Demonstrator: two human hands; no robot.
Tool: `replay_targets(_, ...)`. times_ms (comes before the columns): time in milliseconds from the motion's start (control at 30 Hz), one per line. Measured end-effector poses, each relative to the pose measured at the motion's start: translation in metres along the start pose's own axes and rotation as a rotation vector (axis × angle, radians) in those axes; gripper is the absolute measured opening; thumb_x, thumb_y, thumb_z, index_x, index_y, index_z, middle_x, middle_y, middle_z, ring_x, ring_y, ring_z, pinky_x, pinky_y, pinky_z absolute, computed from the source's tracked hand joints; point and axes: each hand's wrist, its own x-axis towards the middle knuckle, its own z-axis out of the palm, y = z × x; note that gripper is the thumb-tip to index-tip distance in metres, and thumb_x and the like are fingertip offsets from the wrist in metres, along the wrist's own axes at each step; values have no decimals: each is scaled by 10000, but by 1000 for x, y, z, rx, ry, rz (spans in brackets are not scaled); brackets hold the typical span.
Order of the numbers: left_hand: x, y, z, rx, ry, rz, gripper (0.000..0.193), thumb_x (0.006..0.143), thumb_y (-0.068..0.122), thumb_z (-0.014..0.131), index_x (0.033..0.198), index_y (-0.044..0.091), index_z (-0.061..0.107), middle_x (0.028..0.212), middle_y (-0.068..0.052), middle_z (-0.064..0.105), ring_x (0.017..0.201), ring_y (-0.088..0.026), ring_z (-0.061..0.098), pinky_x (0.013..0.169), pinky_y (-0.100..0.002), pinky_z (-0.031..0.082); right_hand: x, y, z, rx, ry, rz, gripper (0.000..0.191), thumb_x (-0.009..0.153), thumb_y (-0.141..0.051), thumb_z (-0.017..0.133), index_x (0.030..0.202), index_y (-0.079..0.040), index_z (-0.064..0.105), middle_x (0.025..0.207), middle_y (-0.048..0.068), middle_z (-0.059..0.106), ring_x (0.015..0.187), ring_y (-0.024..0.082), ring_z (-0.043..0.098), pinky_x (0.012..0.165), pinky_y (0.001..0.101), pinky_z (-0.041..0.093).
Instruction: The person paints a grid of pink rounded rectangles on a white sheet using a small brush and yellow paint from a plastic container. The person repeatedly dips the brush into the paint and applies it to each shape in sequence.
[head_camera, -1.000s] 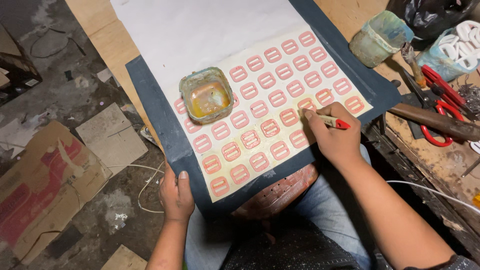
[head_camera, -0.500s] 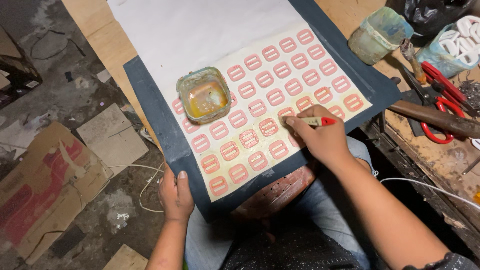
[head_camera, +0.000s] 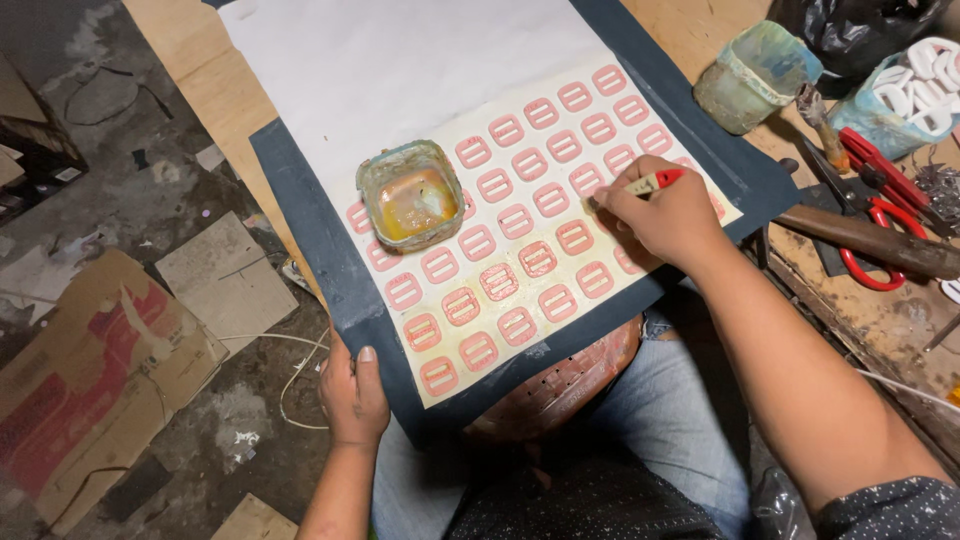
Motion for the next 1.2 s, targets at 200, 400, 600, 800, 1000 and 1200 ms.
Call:
replay_targets(200, -4, -16, 4, -82, 46, -107, 685, 970, 275, 415, 1578, -29, 328, 1100, -218, 708, 945, -303, 699, 841, -388, 536, -27, 20, -22, -191, 47, -181, 199, 908, -161, 789, 813, -29, 673, 728, 67, 660, 639, 117, 565, 564, 284, 453)
replay_targets(400, -9, -10, 4, -470, 336, -65, 422, 1052, 92, 449, 1448, -47, 414, 1211, -151, 628, 1110, -233, 610, 1013, -326, 475, -68, 55, -44, 476, 251, -33, 170, 991, -165, 697, 967, -28, 598, 826, 88, 674, 643, 145, 618, 565, 283, 502)
replay_targets(600, -51, 96, -17, -38, 246, 309, 175, 939, -36, 573, 1104, -10, 629, 1118, -211, 642, 1089, -302, 631, 1044, -341, 482, -99, 84, -50, 689, 326, 25, 173, 1035, -225, 659, 1042, -60, 607, 845, 84, 675, 642, 140, 617, 572, 276, 508)
replay_targets(800, -67, 178, -22, -47, -114, 787, 184, 945, -20, 572, 1118, -6, 635, 1123, -203, 654, 1088, -302, 642, 1043, -351, 484, -102, 93, -47, 677, 287, 38, 176, 1033, -217, 671, 1036, -48, 621, 841, 73, 673, 650, 136, 618, 580, 274, 510)
replay_targets(1000, -66, 202, -3, -15, -206, 908, 194, 951, -4, 572, 1132, -3, 642, 1128, -195, 667, 1086, -302, 653, 1042, -362, 487, -97, 94, -41, 693, 265, 40, 150, 1009, -182, 685, 1024, -48, 619, 822, 79, 676, 626, 142, 617, 559, 272, 505)
replay_targets(1200, -73, 230, 0, -12, -235, 940, 205, 957, 12, 571, 1146, 1, 649, 1132, -187, 679, 1085, -302, 663, 1041, -372, 490, -94, 89, -39, 676, 287, 5, 134, 1020, -144, 687, 1063, -44, 609, 863, 69, 672, 676, 126, 621, 596, 257, 509)
